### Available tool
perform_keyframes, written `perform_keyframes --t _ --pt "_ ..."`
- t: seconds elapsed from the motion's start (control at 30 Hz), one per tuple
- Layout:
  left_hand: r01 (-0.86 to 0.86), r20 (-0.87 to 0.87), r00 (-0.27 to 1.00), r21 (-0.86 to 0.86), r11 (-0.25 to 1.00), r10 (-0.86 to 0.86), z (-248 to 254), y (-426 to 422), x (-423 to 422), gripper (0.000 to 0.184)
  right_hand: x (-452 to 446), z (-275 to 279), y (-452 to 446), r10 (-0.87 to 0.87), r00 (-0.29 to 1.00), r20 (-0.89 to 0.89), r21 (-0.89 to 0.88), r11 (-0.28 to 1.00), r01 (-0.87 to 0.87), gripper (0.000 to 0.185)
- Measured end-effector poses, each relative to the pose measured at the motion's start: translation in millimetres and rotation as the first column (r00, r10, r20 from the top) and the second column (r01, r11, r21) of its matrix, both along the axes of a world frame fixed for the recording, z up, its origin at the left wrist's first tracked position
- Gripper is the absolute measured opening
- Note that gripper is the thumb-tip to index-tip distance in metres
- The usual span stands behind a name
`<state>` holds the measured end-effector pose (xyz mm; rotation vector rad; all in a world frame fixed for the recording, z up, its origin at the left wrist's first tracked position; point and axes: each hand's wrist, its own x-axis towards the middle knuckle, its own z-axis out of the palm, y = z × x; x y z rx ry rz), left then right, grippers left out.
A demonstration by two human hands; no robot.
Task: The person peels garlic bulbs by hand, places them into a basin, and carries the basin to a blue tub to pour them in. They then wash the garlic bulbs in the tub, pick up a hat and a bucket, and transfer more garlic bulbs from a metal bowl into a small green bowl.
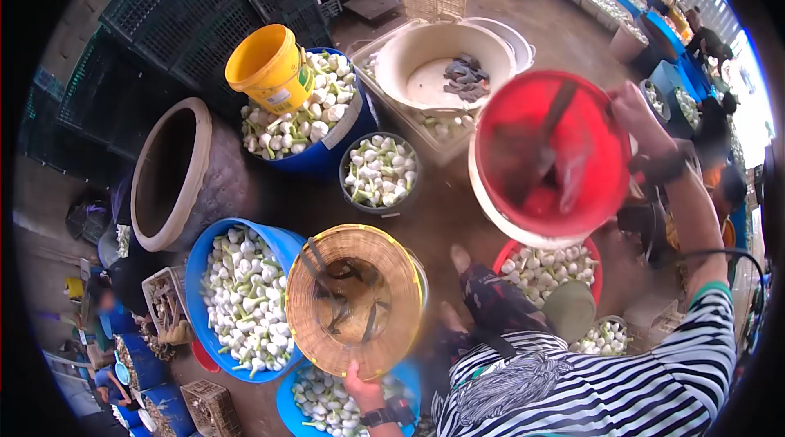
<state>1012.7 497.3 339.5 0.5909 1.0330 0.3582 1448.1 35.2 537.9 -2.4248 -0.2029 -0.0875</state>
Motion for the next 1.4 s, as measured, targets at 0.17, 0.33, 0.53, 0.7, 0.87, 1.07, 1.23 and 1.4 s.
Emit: perform_keyframes --t 0.17,0.33,0.53,0.7,0.87,1.07,1.23,1.4 --pt "-0.139 0.024 0.99 0.049 0.989 0.138 -4.4 -4.0 43.8 0.045 191.0 -59.0 32.9 -0.081 0.997 -0.002 0.119 0.99 0.08 0.019" --pt "0.642 -0.632 0.743 0.582 0.498 -0.22 2.0 -15.0 102.4 0.044 324.7 -135.7 117.1 -0.317 0.893 -0.321 0.222 0.891 0.396 0.02" --pt "-0.056 -0.411 0.899 0.232 0.971 0.15 29.3 -8.6 192.0 0.045 417.5 -338.6 176.7 -0.424 0.753 -0.504 0.253 0.761 0.598 0.02" --pt "0.238 -0.304 0.951 0.587 0.774 -0.061 35.8 28.2 284.4 0.048 444.5 -476.6 168.5 -0.274 0.918 -0.285 -0.022 0.96 0.279 0.026" --pt "0.166 -0.113 0.986 0.619 0.767 -0.123 48.5 73.2 460.1 0.058 422.7 -343.4 190.7 -0.195 0.541 -0.818 0.336 0.6 0.725 0.025" --pt "0.304 -0.214 0.866 0.943 0.136 -0.451 39.1 43.0 667.2 0.023 371.3 -309.1 137.4 0.108 0.693 -0.713 0.58 0.646 0.496 0.023" --pt "0.165 -0.584 0.745 0.631 -0.758 -0.323 -39.7 -50.2 753.1 0.053 263.3 -261.6 108.0 0.031 0.804 -0.594 0.505 0.792 0.343 0.014" --pt "0.18 -0.783 0.525 0.485 -0.856 -0.334 -134.5 -117.0 727.8 0.04 186.7 -242.0 68.5 0.028 0.762 -0.647 0.445 0.825 0.348 0.018"
